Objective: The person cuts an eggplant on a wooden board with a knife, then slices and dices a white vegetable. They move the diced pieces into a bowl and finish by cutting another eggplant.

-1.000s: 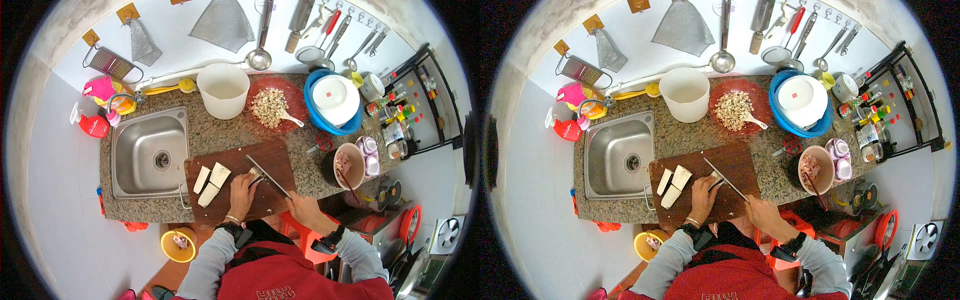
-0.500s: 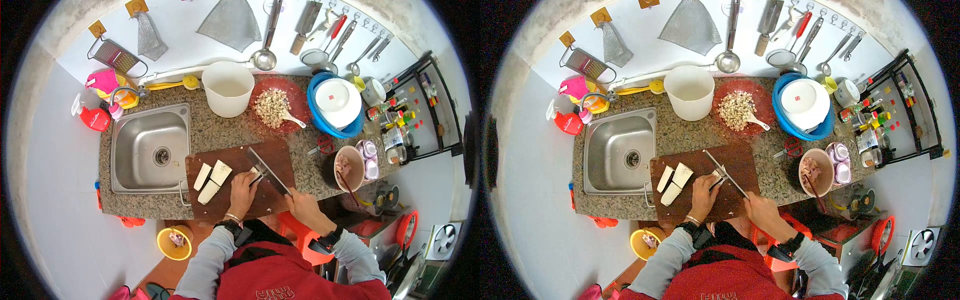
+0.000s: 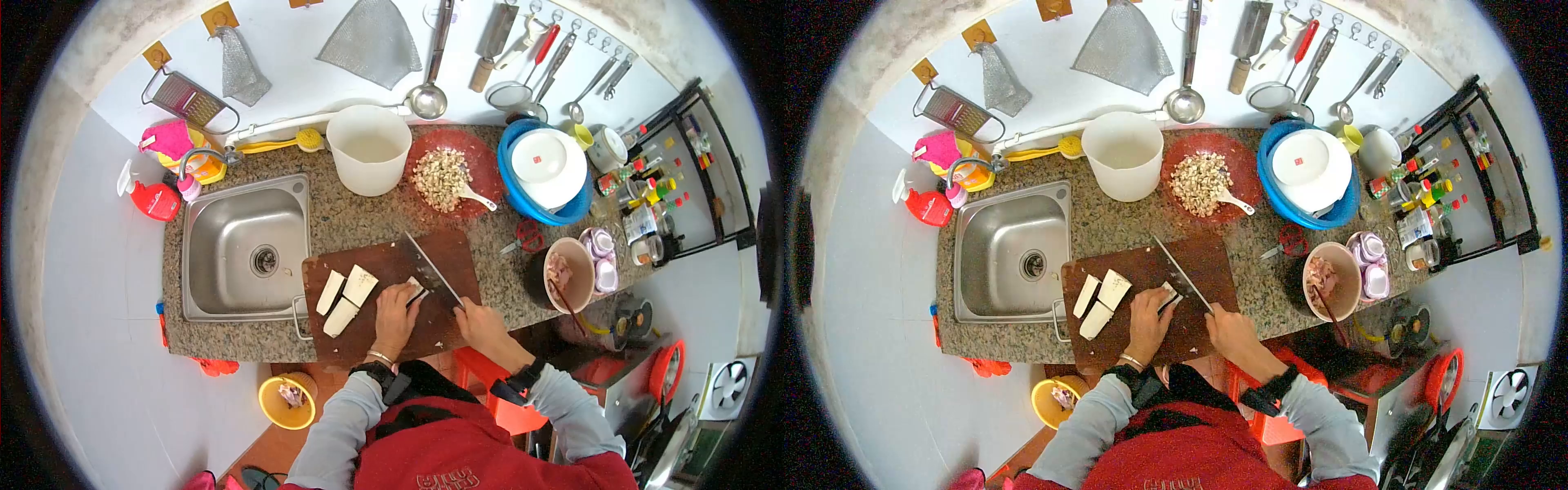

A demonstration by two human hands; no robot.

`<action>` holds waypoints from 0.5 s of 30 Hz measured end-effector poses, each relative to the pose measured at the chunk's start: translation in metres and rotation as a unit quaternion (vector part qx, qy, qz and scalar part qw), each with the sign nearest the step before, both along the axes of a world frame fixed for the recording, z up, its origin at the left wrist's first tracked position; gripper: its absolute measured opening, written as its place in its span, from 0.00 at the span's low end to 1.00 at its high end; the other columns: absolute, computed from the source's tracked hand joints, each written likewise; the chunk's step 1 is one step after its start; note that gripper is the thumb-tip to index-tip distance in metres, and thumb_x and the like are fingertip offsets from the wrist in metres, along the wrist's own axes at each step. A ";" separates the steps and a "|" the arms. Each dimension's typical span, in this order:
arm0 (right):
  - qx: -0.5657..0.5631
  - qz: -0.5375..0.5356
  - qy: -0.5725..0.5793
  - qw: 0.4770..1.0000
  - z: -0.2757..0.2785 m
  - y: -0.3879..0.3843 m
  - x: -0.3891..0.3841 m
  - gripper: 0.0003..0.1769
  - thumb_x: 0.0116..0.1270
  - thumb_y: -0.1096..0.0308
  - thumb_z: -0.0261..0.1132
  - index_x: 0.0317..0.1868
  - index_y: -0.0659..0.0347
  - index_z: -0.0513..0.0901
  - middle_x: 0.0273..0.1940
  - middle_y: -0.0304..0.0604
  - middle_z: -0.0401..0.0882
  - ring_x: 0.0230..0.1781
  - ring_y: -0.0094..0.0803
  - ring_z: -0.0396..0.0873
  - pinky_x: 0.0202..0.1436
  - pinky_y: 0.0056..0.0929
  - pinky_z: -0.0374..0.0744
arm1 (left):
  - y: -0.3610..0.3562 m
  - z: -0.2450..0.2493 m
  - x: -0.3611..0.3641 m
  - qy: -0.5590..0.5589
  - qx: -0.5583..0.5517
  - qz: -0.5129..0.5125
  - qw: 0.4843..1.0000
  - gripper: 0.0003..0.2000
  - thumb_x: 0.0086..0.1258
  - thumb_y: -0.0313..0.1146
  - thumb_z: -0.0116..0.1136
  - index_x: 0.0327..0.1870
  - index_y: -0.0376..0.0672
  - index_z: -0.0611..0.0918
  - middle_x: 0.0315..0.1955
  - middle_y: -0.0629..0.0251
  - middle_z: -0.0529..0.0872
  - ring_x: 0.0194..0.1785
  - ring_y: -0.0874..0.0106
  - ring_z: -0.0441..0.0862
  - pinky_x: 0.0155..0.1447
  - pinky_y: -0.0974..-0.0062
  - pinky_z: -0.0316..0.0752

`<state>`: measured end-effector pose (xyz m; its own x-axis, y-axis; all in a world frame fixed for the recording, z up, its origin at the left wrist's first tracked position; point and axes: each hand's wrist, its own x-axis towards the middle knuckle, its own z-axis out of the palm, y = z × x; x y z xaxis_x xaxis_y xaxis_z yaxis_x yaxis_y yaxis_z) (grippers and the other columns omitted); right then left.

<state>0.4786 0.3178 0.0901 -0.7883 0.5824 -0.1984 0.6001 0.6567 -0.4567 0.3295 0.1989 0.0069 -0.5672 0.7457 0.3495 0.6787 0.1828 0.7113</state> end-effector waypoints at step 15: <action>0.020 0.041 -0.047 0.998 0.007 -0.008 0.004 0.12 0.71 0.61 0.54 0.44 0.61 0.73 0.21 0.57 0.79 0.23 0.58 0.79 0.26 0.54 0.77 | 0.000 0.000 0.000 0.002 -0.007 0.001 1.000 0.17 0.59 0.27 0.66 0.50 0.40 0.77 0.49 0.58 0.79 0.54 0.57 0.74 0.58 0.60 0.68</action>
